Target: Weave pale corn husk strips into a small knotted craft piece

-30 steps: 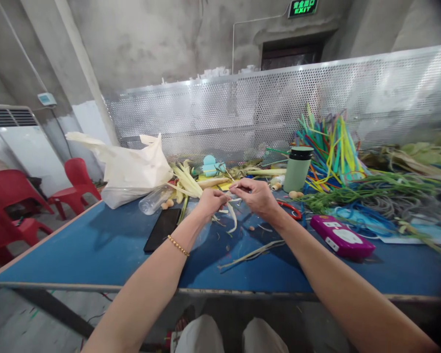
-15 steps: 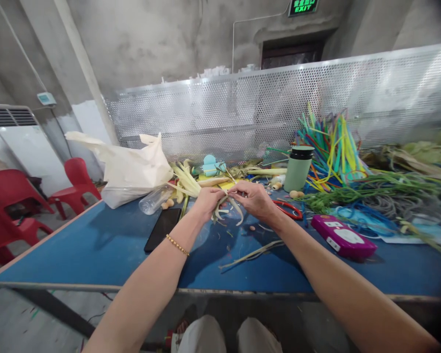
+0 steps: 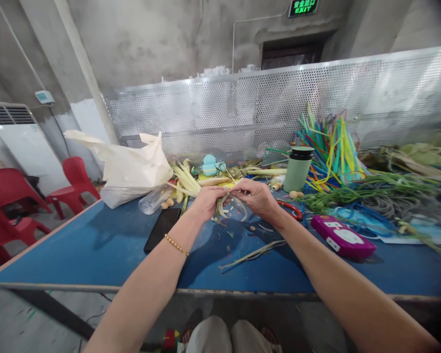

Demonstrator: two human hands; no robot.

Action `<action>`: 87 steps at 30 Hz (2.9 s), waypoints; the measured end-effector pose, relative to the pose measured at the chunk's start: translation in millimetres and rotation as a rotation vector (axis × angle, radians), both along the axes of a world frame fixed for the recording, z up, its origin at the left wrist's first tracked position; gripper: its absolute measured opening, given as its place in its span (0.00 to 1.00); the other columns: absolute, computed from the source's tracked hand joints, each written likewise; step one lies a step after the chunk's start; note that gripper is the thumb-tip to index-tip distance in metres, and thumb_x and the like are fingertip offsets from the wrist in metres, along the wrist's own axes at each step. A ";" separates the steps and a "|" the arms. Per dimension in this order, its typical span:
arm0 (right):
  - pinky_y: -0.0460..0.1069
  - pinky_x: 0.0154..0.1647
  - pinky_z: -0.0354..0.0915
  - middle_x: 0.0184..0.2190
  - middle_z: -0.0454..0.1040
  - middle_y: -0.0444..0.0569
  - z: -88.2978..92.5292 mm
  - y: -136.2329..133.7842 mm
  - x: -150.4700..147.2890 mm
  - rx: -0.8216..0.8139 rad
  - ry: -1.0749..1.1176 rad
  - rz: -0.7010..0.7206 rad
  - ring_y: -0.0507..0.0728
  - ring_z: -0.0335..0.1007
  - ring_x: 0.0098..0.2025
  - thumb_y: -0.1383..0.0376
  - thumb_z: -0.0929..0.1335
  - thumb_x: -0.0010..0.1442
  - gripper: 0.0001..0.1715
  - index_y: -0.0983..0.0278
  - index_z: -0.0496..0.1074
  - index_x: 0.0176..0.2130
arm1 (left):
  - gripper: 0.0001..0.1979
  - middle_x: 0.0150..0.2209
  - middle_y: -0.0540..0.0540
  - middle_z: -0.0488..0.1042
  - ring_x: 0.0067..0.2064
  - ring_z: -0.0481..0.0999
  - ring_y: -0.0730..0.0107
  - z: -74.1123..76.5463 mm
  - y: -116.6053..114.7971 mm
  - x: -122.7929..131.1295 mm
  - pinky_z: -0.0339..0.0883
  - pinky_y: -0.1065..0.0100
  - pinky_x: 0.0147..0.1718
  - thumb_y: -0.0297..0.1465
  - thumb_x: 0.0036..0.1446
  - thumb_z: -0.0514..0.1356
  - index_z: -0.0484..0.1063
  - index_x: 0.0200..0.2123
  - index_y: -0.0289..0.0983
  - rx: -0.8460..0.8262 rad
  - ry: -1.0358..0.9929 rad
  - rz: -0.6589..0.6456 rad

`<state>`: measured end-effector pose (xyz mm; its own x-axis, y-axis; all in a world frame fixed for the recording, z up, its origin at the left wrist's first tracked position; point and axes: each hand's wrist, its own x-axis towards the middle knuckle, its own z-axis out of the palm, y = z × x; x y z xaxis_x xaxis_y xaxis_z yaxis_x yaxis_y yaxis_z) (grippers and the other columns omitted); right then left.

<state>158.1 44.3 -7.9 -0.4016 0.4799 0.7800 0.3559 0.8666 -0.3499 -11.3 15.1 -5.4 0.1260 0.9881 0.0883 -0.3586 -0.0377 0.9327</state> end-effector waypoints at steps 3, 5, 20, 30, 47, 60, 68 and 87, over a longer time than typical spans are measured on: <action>0.48 0.35 0.66 0.30 0.79 0.50 -0.8 2.2 1.3 -0.014 0.017 0.029 0.54 0.73 0.33 0.58 0.69 0.61 0.12 0.62 0.82 0.34 | 0.05 0.21 0.46 0.72 0.23 0.70 0.74 0.8 -1.1 1.7 0.63 0.70 0.25 0.23 0.47 0.69 0.75 0.25 0.29 -0.016 -0.020 0.011; 0.49 0.35 0.67 0.31 0.79 0.50 -1.1 3.2 2.0 -0.018 0.020 0.056 0.55 0.73 0.33 0.59 0.70 0.61 0.11 0.61 0.82 0.35 | 0.06 0.21 0.46 0.72 0.23 0.70 0.74 0.4 -0.9 2.2 0.64 0.70 0.26 0.23 0.47 0.69 0.75 0.25 0.29 -0.031 -0.037 0.031; 0.53 0.44 0.66 0.35 0.78 0.51 5.0 -10.1 -1.8 0.244 -0.038 -0.120 0.57 0.73 0.40 0.69 0.64 0.62 0.13 0.62 0.80 0.38 | 0.03 0.20 0.48 0.72 0.22 0.70 0.75 -2.3 5.7 3.4 0.64 0.71 0.26 0.20 0.43 0.64 0.72 0.23 0.30 0.000 -0.073 0.244; 0.51 0.38 0.56 0.31 0.76 0.51 -6.2 -35.1 -28.1 0.283 -0.358 -0.188 0.57 0.68 0.34 0.63 0.71 0.59 0.06 0.65 0.74 0.33 | 0.04 0.20 0.52 0.70 0.22 0.67 0.77 -7.4 7.4 5.7 0.61 0.72 0.26 0.25 0.40 0.64 0.71 0.22 0.33 0.118 -0.095 0.363; 0.48 0.32 0.63 0.27 0.75 0.47 4.8 -13.6 -9.7 -0.138 0.139 -0.317 0.53 0.69 0.27 0.64 0.69 0.53 0.05 0.63 0.73 0.27 | 0.06 0.23 0.50 0.71 0.25 0.65 0.77 -6.7 5.5 6.1 0.56 0.70 0.27 0.26 0.37 0.67 0.76 0.24 0.31 0.224 -0.012 0.237; 0.49 0.31 0.65 0.25 0.76 0.46 -4.0 -6.3 -13.0 -0.186 0.192 -0.318 0.55 0.72 0.27 0.64 0.68 0.51 0.04 0.62 0.70 0.30 | 0.06 0.23 0.49 0.71 0.24 0.66 0.78 -4.9 -1.7 8.1 0.56 0.71 0.26 0.25 0.40 0.68 0.76 0.25 0.31 0.168 0.065 0.136; 0.50 0.31 0.67 0.25 0.75 0.46 -5.2 -5.2 -12.9 -0.240 0.268 -0.237 0.56 0.73 0.28 0.61 0.70 0.52 0.08 0.61 0.68 0.32 | 0.04 0.23 0.48 0.72 0.23 0.66 0.78 -3.6 -3.0 8.7 0.57 0.71 0.25 0.23 0.42 0.67 0.75 0.25 0.31 0.161 0.056 0.114; 0.49 0.32 0.63 0.33 0.77 0.49 -1.1 -13.2 -8.9 -0.045 0.099 -0.298 0.55 0.70 0.29 0.58 0.70 0.59 0.10 0.62 0.72 0.32 | 0.02 0.21 0.49 0.69 0.22 0.61 0.79 -3.9 -3.2 4.1 0.52 0.70 0.24 0.25 0.45 0.65 0.75 0.22 0.32 0.216 0.191 0.130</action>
<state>149.2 31.1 -9.0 -0.1612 0.6001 0.7835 0.5536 0.7122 -0.4316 -7.1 11.9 -9.3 0.0340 0.9580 0.2846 -0.1565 -0.2761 0.9483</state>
